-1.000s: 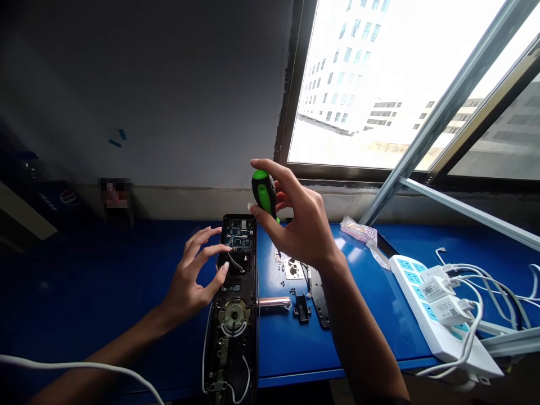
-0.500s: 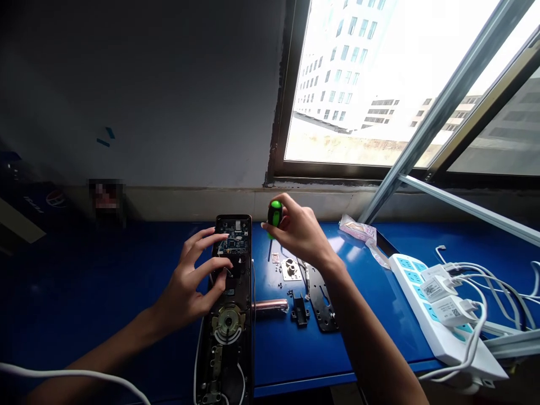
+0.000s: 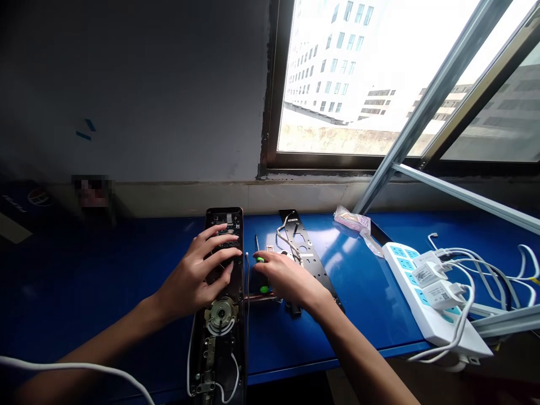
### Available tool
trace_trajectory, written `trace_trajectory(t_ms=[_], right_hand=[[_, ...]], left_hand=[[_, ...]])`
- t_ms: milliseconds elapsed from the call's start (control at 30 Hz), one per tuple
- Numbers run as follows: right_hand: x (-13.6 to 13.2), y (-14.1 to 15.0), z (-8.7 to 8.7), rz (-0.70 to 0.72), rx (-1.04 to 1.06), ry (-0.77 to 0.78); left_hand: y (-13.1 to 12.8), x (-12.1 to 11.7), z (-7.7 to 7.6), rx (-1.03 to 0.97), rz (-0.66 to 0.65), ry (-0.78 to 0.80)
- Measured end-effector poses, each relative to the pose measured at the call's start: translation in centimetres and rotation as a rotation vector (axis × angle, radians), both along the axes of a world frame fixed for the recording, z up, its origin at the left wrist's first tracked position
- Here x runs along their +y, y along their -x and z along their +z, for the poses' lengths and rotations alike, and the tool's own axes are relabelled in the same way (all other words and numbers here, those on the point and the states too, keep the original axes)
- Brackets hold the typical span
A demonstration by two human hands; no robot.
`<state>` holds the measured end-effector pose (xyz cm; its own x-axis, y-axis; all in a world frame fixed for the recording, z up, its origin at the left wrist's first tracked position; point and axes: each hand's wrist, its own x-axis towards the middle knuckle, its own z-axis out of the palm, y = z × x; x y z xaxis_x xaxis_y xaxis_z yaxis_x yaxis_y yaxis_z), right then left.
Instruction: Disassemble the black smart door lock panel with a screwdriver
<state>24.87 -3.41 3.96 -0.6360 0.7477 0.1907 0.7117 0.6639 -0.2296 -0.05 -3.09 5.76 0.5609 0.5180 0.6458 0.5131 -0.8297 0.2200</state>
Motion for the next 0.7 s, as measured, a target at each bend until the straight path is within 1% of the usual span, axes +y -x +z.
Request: trace_trajectory(t_ms=[100, 167, 267, 367, 500, 600, 667, 700], right_hand=[[0.4, 0.2, -0.8, -0.008, -0.034, 0.001], [0.7, 0.3, -0.9, -0.009, -0.042, -0.001], [0.9, 0.2, -0.6, -0.001, -0.030, -0.010], [0.9, 0.0, 0.1, -0.003, 0.032, -0.038], [0.8, 0.3, 1.7, -0.095, 0.229, -0.110], [0.5, 1.1, 3.6, -0.174, 0.390, -0.176], [0.2, 1.9, 5.0, -0.161, 0.438, -0.195], [0.1, 2.4, 5.6, -0.129, 0.452, -0.193]], left_hand=[[0.0, 0.0, -0.1, -0.047, -0.003, 0.022], [0.1, 0.1, -0.2, -0.093, -0.015, 0.027], [0.3, 0.1, -0.3, -0.136, -0.029, 0.027], [0.7, 0.1, -0.4, -0.149, -0.025, 0.022], [1.7, 0.2, -0.7, -0.206, 0.034, 0.013], [2.6, 0.1, -1.0, -0.264, 0.099, 0.065], [3.0, 0.0, -1.1, -0.301, 0.132, 0.133], [3.2, -0.1, -1.2, -0.321, 0.144, 0.174]])
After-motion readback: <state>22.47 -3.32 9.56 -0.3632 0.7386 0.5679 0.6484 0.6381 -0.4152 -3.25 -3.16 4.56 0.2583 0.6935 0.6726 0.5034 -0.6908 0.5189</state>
